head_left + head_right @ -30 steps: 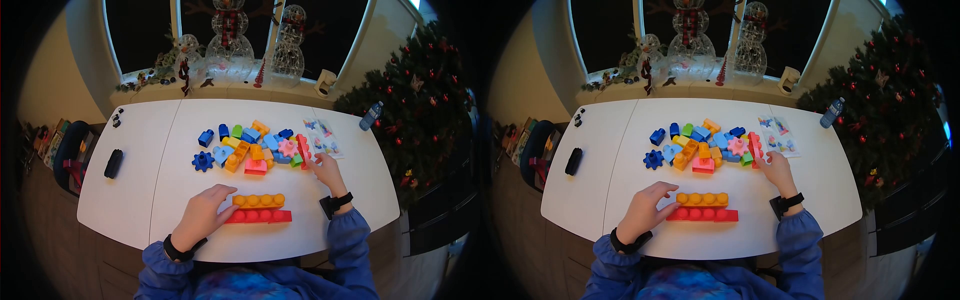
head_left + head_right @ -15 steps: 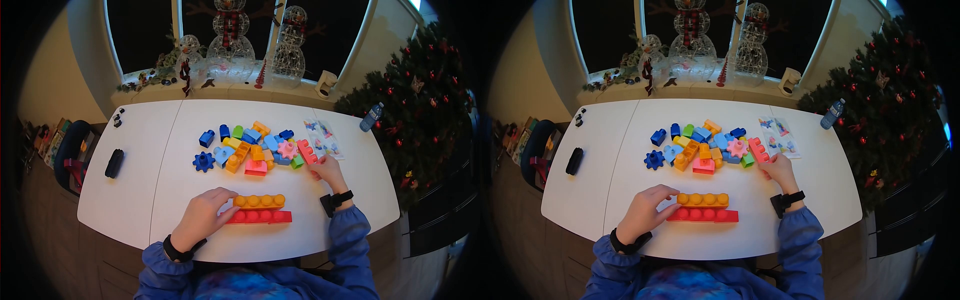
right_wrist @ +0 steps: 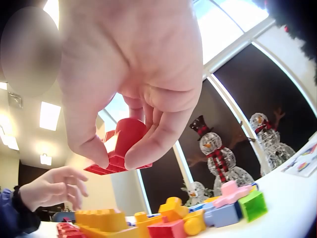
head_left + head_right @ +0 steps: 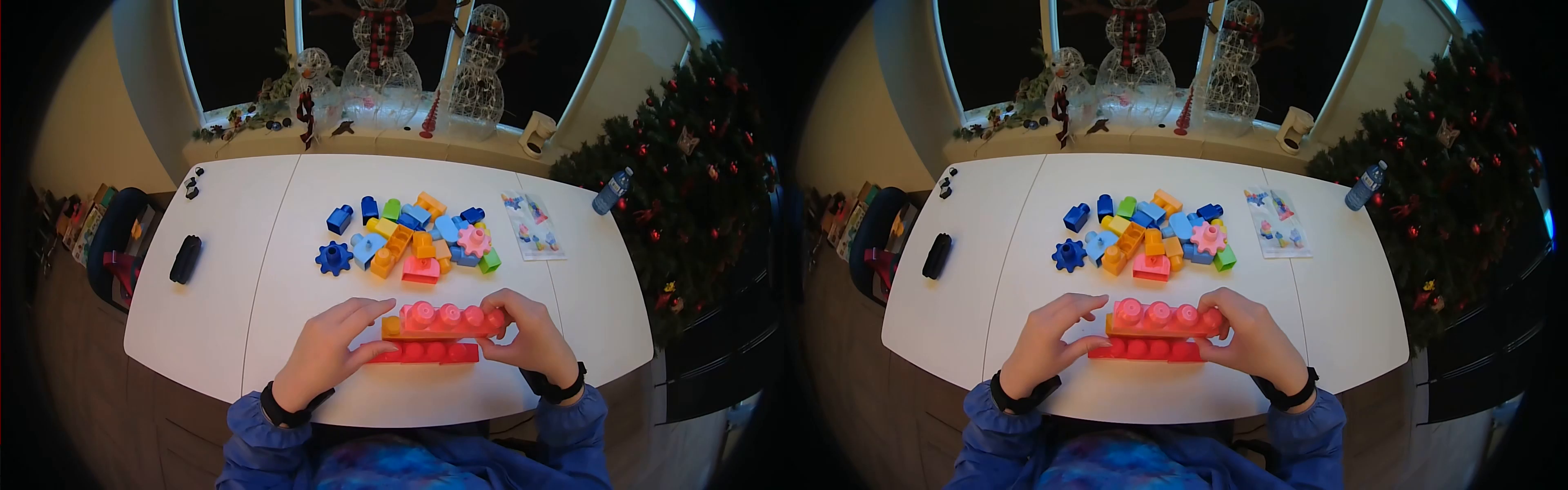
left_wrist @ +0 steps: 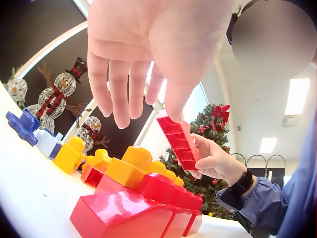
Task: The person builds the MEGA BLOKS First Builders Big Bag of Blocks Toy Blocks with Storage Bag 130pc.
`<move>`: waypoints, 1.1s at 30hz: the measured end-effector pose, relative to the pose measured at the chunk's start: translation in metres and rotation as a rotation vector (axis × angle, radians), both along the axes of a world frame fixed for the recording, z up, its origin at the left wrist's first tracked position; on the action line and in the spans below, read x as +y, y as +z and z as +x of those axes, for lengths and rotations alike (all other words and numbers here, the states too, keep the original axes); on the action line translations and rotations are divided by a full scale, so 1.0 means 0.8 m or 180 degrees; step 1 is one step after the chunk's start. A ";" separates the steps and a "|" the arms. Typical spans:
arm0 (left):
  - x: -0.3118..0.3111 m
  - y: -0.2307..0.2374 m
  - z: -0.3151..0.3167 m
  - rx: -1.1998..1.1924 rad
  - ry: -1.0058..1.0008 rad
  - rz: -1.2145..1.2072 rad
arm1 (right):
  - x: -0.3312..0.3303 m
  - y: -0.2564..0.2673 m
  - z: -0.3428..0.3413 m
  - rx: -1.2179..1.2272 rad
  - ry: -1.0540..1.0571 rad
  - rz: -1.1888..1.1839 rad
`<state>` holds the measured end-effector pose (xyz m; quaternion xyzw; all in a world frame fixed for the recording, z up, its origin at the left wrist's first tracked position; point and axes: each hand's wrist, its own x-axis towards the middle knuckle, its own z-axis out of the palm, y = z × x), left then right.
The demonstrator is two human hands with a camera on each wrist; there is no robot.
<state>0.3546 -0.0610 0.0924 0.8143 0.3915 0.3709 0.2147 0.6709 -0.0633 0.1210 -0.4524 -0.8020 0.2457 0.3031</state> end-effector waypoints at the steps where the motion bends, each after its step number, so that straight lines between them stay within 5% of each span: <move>1: -0.001 0.002 0.000 0.0028 -0.0043 0.0031 | -0.005 -0.003 -0.005 -0.0004 0.0082 -0.0005; 33: -0.014 -0.025 -0.003 0.0604 -0.0163 -0.0194 | -0.030 -0.046 -0.008 -0.0284 0.0270 0.0045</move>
